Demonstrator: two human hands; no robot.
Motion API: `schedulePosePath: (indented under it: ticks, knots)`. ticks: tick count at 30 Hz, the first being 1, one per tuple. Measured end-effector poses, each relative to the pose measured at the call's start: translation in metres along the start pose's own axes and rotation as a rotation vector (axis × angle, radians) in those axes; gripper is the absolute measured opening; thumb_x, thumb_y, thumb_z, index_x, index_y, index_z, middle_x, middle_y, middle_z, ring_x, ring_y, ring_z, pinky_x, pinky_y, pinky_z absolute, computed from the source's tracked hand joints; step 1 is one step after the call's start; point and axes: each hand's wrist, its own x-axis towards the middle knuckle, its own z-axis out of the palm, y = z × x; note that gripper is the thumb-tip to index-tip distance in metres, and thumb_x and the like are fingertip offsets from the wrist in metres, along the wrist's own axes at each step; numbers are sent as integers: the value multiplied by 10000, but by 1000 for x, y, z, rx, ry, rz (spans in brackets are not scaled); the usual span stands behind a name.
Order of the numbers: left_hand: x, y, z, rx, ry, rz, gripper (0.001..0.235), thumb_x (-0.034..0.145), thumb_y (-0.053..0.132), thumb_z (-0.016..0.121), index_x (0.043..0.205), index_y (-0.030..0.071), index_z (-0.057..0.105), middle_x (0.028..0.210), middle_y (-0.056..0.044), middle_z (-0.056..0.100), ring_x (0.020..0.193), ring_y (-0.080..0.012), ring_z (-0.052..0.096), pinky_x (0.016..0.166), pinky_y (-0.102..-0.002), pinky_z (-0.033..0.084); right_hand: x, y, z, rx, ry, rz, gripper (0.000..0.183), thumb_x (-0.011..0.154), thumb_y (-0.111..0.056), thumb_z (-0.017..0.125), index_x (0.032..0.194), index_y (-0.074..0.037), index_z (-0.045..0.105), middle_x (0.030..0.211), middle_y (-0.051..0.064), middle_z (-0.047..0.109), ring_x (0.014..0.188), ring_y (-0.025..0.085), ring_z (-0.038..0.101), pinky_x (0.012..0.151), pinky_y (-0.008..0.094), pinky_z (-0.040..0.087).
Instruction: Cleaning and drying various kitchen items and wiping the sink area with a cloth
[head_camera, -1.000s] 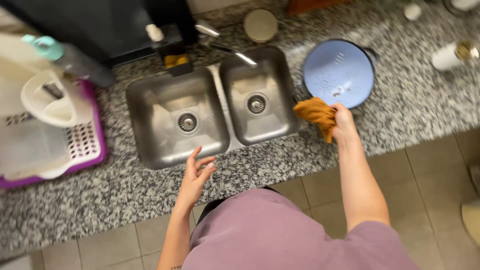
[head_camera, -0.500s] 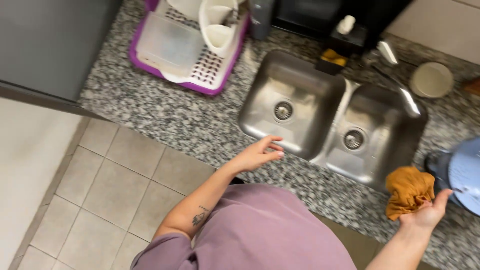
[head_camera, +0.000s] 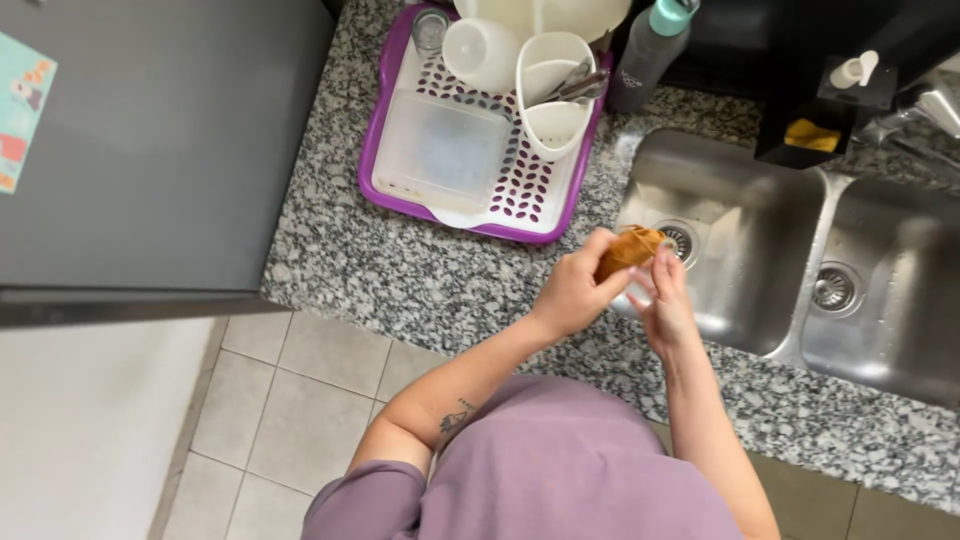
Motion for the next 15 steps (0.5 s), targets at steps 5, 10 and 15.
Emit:
schedulePosePath:
  ticks: [5, 10, 15]
  knots:
    - [2, -14, -16, 475, -433, 467, 401, 754, 257, 707, 1105, 156, 541, 1054, -79, 667, 1072, -266, 625, 909, -380, 522, 0, 13, 22, 413, -100, 338, 586, 883, -645, 398, 1207, -175, 530, 1160, 74, 582, 928, 221, 611, 733, 410, 522]
    - [44, 2, -82, 251, -228, 466, 357, 802, 371, 683, 1088, 174, 600, 1111, -44, 652, 1100, -234, 601, 963, -359, 467, 10, 21, 11, 641, -50, 378, 754, 834, -728, 344, 1223, -115, 547, 1225, 152, 575, 1076, 330, 578, 869, 522, 471]
    - [167, 21, -171, 510, 238, 566, 114, 880, 163, 598, 985, 195, 629, 1007, 6, 651, 990, -199, 607, 875, -346, 441, 6, 3, 10, 594, 26, 339, 948, 761, -795, 296, 1365, -76, 421, 1332, 187, 469, 1213, 371, 464, 994, 553, 355]
